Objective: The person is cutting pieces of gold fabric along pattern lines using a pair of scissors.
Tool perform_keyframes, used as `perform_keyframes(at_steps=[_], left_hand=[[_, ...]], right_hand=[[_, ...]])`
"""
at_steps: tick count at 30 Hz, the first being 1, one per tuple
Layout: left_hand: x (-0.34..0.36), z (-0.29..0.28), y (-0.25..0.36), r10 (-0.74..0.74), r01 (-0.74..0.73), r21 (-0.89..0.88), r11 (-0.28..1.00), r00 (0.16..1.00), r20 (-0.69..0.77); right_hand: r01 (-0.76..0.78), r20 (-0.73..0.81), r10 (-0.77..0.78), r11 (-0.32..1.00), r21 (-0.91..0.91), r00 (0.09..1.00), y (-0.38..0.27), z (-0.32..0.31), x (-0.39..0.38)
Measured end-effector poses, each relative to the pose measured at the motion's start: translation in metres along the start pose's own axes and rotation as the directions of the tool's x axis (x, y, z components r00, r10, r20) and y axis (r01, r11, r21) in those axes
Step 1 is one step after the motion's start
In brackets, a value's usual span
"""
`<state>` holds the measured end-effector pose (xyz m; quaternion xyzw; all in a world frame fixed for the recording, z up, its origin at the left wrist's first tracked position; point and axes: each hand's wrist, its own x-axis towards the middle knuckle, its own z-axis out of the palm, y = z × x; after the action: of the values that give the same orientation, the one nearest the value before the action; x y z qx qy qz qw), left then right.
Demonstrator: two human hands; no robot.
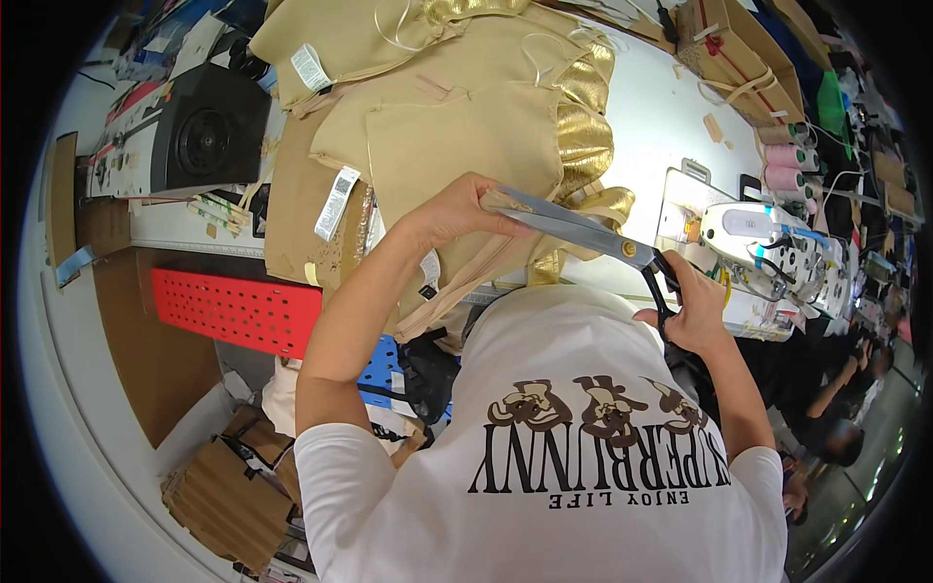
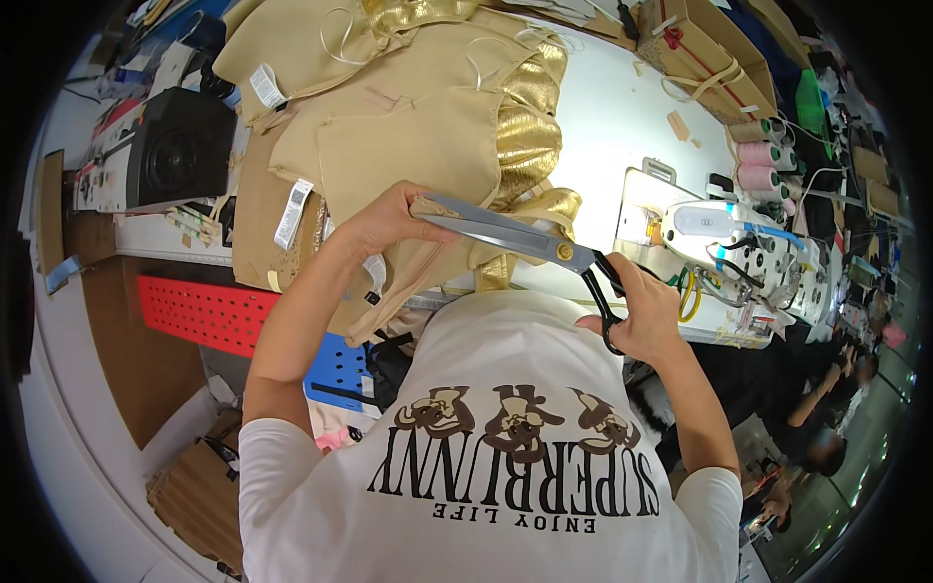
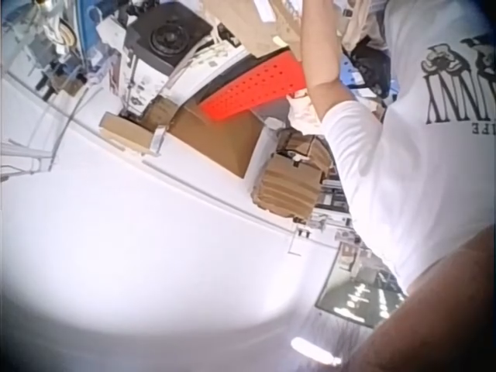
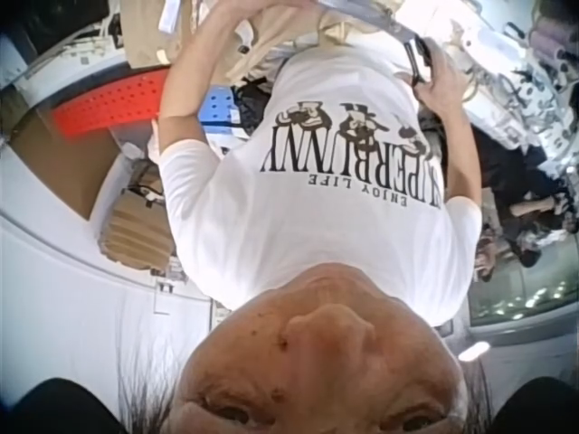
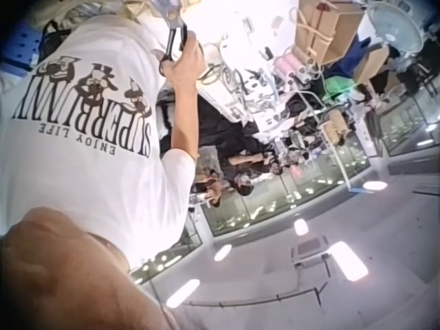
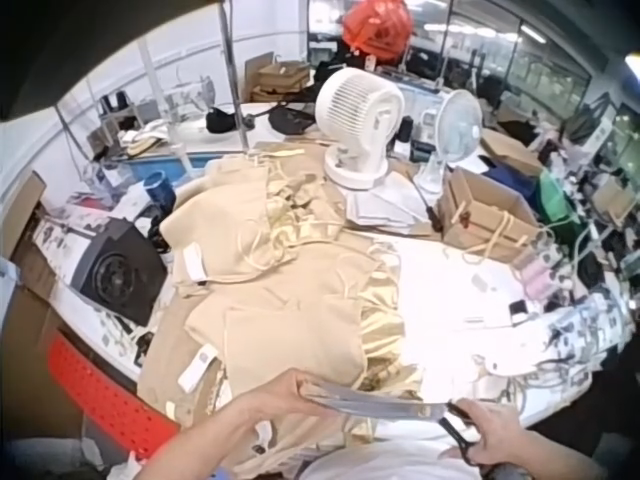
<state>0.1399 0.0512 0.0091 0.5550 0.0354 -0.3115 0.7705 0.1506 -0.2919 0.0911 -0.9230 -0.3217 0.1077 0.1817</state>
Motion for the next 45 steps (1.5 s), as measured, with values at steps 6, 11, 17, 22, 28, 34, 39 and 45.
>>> perform_keyframes(at_steps=[6,11,17,22,28,34,39,45], left_hand=[[0.0,0.003,-0.002,-0.016,0.016,-0.035,0.999,1.0,-0.024],[0.002,-0.001,-0.008,-0.033,0.033,-0.026,0.999,0.999,-0.017],[0.001,0.005,-0.005,-0.035,0.032,-0.064,0.997,0.998,-0.043],[0.001,0.006,-0.011,0.017,-0.019,-0.056,0.998,0.999,-0.049],[0.002,0.008,-0.01,-0.004,0.005,0.027,1.0,1.0,-0.027],[0.001,0.007,-0.012,0.039,-0.039,0.01,0.999,0.999,0.014],[-0.001,0.008,-0.012,0.036,-0.036,0.0,0.999,0.999,0.016],[-0.002,0.011,-0.01,0.028,-0.028,-0.019,0.999,1.0,0.01]], right_hand=[[-0.008,0.04,0.009,0.999,-0.038,0.999,-0.004,-0.005,0.002],[0.024,-0.006,-0.024,0.999,-0.038,1.0,-0.003,-0.004,0.001],[0.008,0.014,-0.008,1.0,-0.018,1.0,-0.001,0.0,-0.001],[0.029,0.045,-0.027,0.999,-0.041,0.999,-0.002,0.0,0.002],[0.027,0.109,-0.026,1.0,-0.007,0.994,-0.003,0.001,0.003],[-0.004,0.188,-0.021,0.992,0.128,0.982,-0.002,0.001,0.004],[-0.021,0.229,-0.019,0.985,0.171,0.973,-0.004,-0.001,0.005],[-0.035,0.258,-0.019,0.978,0.204,0.966,-0.006,-0.001,0.007]])
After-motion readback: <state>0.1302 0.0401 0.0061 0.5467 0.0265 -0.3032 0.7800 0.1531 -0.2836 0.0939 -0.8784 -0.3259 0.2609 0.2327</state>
